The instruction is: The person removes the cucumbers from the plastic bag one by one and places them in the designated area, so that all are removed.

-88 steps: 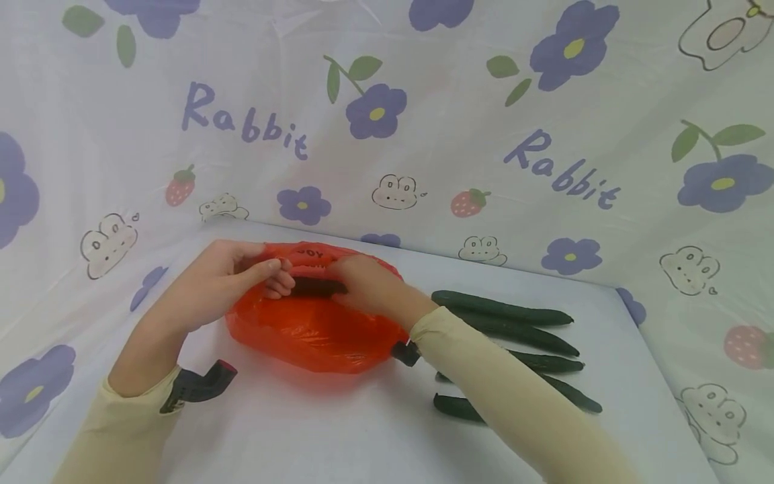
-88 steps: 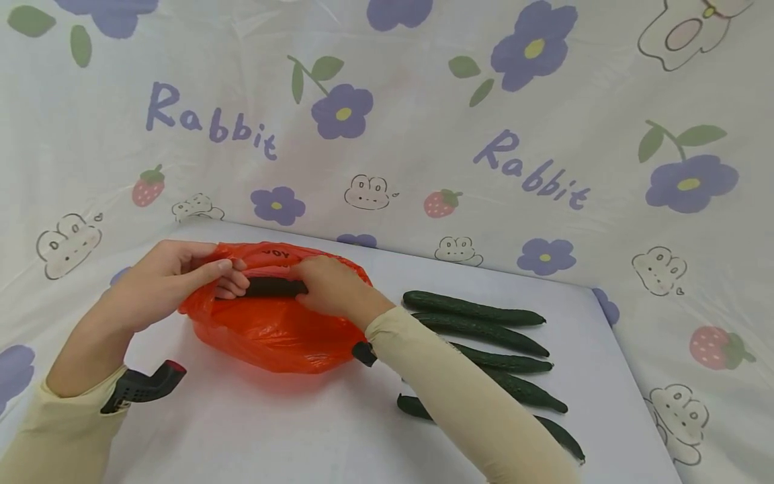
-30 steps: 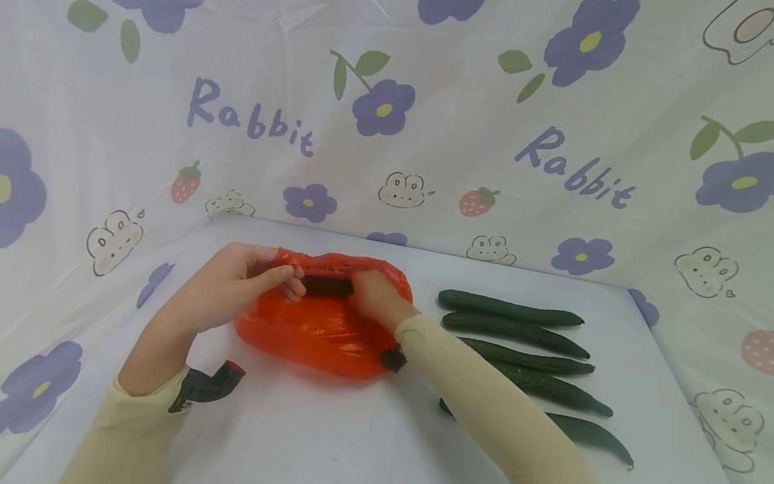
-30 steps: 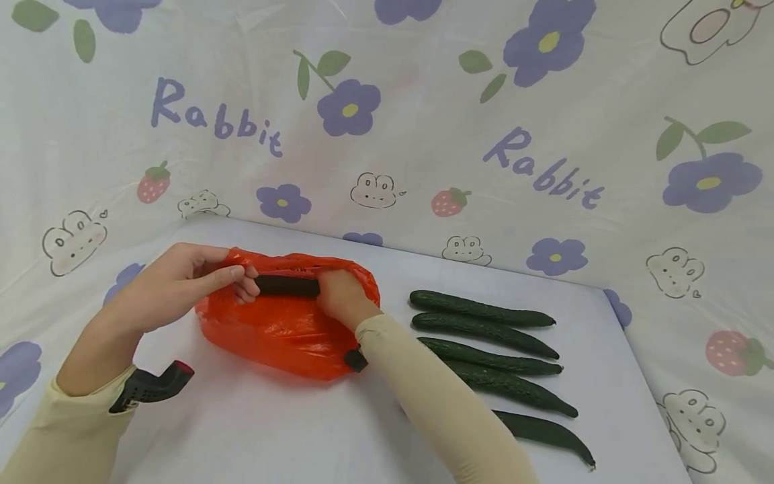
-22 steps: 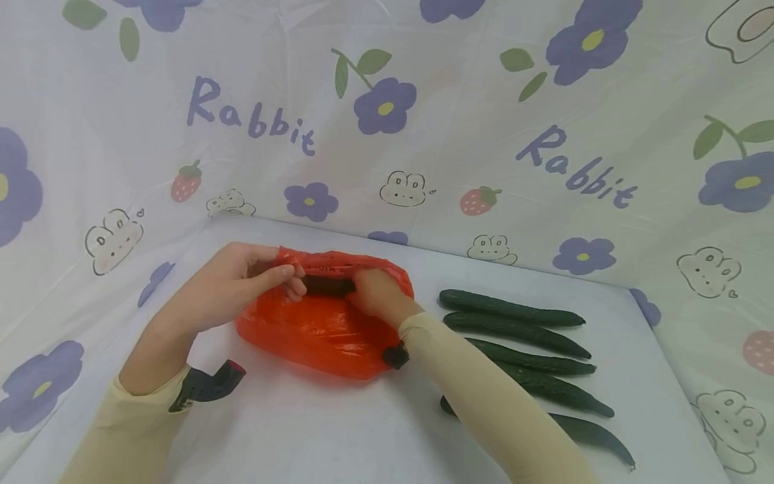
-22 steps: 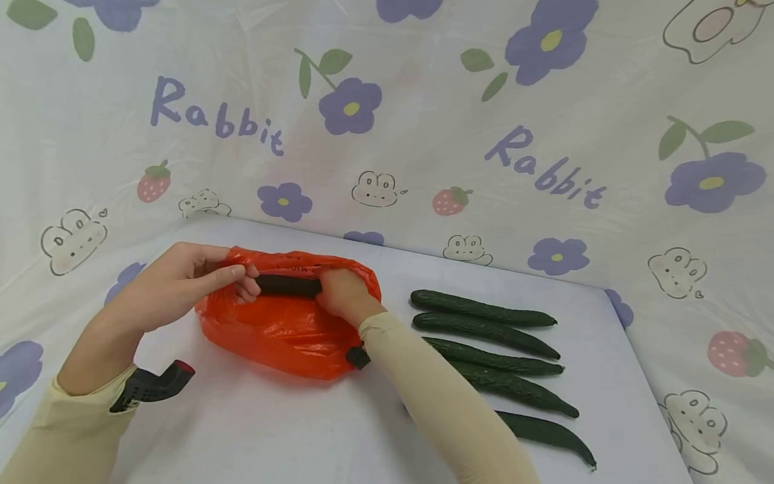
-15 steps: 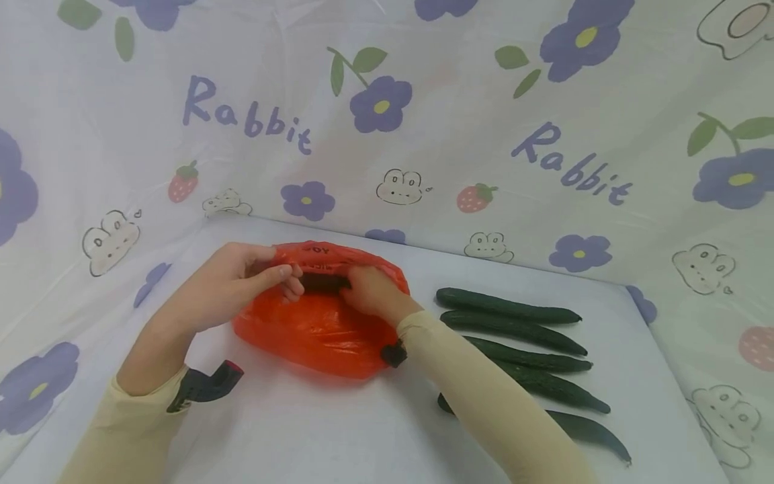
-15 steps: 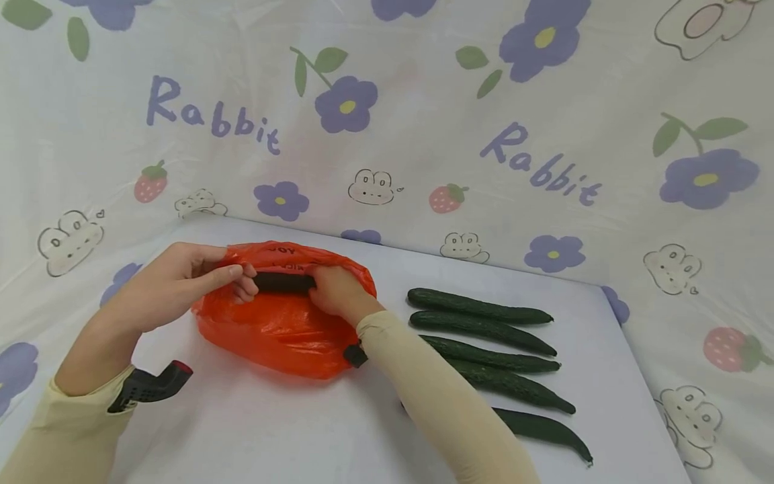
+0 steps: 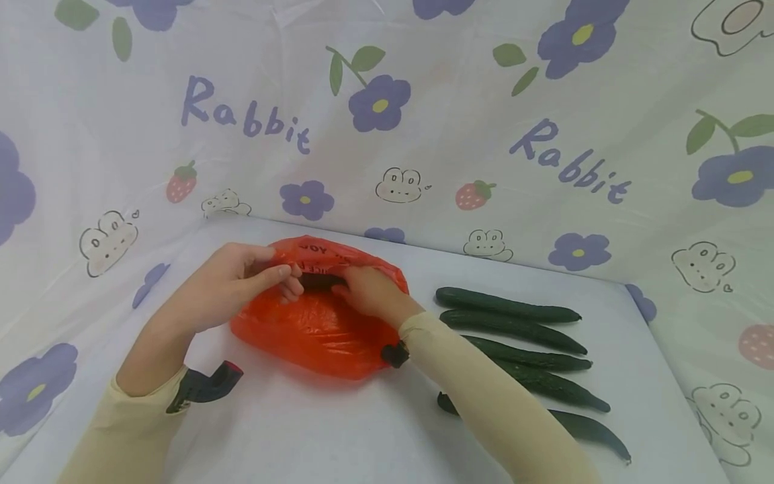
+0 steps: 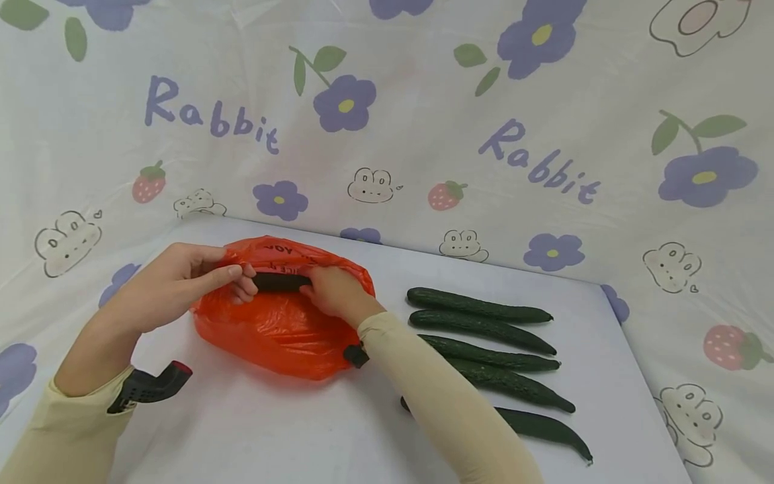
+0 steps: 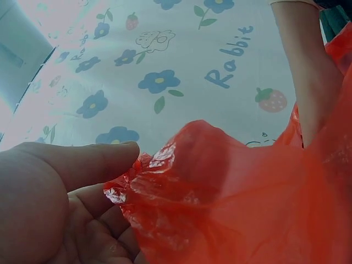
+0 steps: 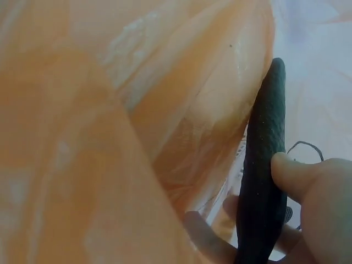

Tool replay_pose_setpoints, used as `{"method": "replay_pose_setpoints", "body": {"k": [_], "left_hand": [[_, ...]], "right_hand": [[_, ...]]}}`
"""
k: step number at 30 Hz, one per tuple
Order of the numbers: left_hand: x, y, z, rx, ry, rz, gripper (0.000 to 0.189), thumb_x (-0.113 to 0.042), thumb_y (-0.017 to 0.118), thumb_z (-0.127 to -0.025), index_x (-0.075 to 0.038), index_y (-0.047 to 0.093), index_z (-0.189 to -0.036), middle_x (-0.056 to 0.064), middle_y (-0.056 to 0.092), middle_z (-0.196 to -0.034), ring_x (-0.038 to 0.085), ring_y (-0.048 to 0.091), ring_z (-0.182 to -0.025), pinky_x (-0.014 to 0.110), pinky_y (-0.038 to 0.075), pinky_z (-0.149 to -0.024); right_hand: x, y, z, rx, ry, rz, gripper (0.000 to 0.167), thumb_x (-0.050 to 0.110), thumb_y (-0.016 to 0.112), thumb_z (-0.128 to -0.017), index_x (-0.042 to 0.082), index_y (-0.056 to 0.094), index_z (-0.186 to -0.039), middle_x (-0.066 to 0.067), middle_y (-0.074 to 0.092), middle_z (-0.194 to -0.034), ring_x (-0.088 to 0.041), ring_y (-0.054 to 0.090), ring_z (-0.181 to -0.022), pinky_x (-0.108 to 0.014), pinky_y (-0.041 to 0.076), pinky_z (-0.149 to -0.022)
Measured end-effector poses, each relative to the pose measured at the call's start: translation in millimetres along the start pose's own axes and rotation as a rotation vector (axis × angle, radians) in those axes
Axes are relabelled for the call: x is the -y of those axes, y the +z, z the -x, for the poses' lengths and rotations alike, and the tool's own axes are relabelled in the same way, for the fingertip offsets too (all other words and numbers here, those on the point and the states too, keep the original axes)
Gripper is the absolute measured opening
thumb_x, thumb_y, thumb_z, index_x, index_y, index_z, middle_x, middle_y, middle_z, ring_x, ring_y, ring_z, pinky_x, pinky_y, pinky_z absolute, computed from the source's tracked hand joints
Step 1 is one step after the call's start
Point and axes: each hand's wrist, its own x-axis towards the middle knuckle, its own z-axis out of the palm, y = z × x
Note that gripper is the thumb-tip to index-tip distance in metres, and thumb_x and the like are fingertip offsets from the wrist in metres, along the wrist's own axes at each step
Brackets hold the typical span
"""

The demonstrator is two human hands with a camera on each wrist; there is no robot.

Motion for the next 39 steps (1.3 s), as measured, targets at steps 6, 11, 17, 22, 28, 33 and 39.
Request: {"method": "replay_pose_setpoints", "body": {"k": [6,11,17,22,28,33,39], "left_hand": [[1.4,-1.4,-1.0,-0.002,-0.010,-0.005,0.019,-0.013,0.064,-0.110,0.000,0.077,-0.115,0.003,0.079,-0.096,0.021,0.076,-0.096,0.020,0.057,-0.094],[1.5,-2.0,-1.9,-0.003,-0.006,-0.007,0.019,-0.013,0.064,-0.111,0.000,0.077,-0.115,0.003,0.079,-0.096,0.021,0.076,-0.096,0.021,0.057,-0.094],[3.1,-2.3,-2.6,-0.004,0.003,0.010,0.018,-0.012,0.064,-0.110,0.000,0.076,-0.114,0.004,0.079,-0.096,0.021,0.076,-0.094,0.023,0.059,-0.093],[4.3,-1.6,-3.4,-0.005,0.004,0.012,0.018,-0.012,0.064,-0.110,0.000,0.076,-0.113,0.004,0.079,-0.096,0.020,0.076,-0.093,0.024,0.059,-0.092],[3.9,-1.4,-3.6,-0.007,-0.005,0.015,0.018,-0.012,0.064,-0.110,0.001,0.076,-0.114,0.004,0.079,-0.096,0.021,0.076,-0.093,0.023,0.059,-0.092],[3.6,-2.0,-3.0,-0.014,-0.010,0.009,0.019,-0.012,0.065,-0.110,0.002,0.076,-0.115,0.005,0.079,-0.097,0.023,0.076,-0.095,0.024,0.060,-0.092],[4.1,-2.1,-2.8,-0.020,-0.011,0.018,0.018,-0.013,0.064,-0.111,0.000,0.076,-0.115,0.005,0.079,-0.099,0.023,0.075,-0.096,0.024,0.060,-0.092]], "right_hand": [[-2.8,1.0,0.4,-0.055,-0.040,0.025,0.048,0.028,0.073,-0.106,0.027,0.062,-0.153,0.007,0.072,-0.131,-0.016,0.068,-0.119,-0.045,0.043,-0.121],[-3.7,0.8,1.4,-0.018,-0.027,0.020,0.050,0.031,0.080,-0.101,0.026,0.067,-0.149,0.008,0.074,-0.124,-0.014,0.069,-0.110,-0.043,0.049,-0.116],[10.1,-3.5,4.0,0.059,-0.016,0.111,0.027,0.026,0.078,-0.103,0.014,0.077,-0.127,0.003,0.072,-0.089,-0.017,0.067,-0.084,-0.034,0.060,-0.097],[21.3,-8.2,6.1,0.048,-0.014,0.082,0.024,0.026,0.077,-0.104,0.012,0.076,-0.123,0.001,0.067,-0.081,-0.016,0.064,-0.076,-0.027,0.060,-0.084],[27.7,-18.3,11.8,0.011,-0.015,0.037,0.024,0.028,0.075,-0.106,0.012,0.076,-0.123,0.000,0.064,-0.078,-0.016,0.062,-0.072,-0.025,0.058,-0.074],[33.4,-21.4,16.3,0.043,0.024,0.034,0.023,0.017,0.078,-0.102,0.014,0.077,-0.126,0.001,0.069,-0.084,-0.018,0.065,-0.078,-0.028,0.059,-0.083],[32.2,-18.2,21.8,-0.020,0.025,-0.024,0.028,0.006,0.074,-0.101,0.014,0.076,-0.128,0.003,0.070,-0.089,-0.017,0.065,-0.080,-0.024,0.058,-0.079]]}}
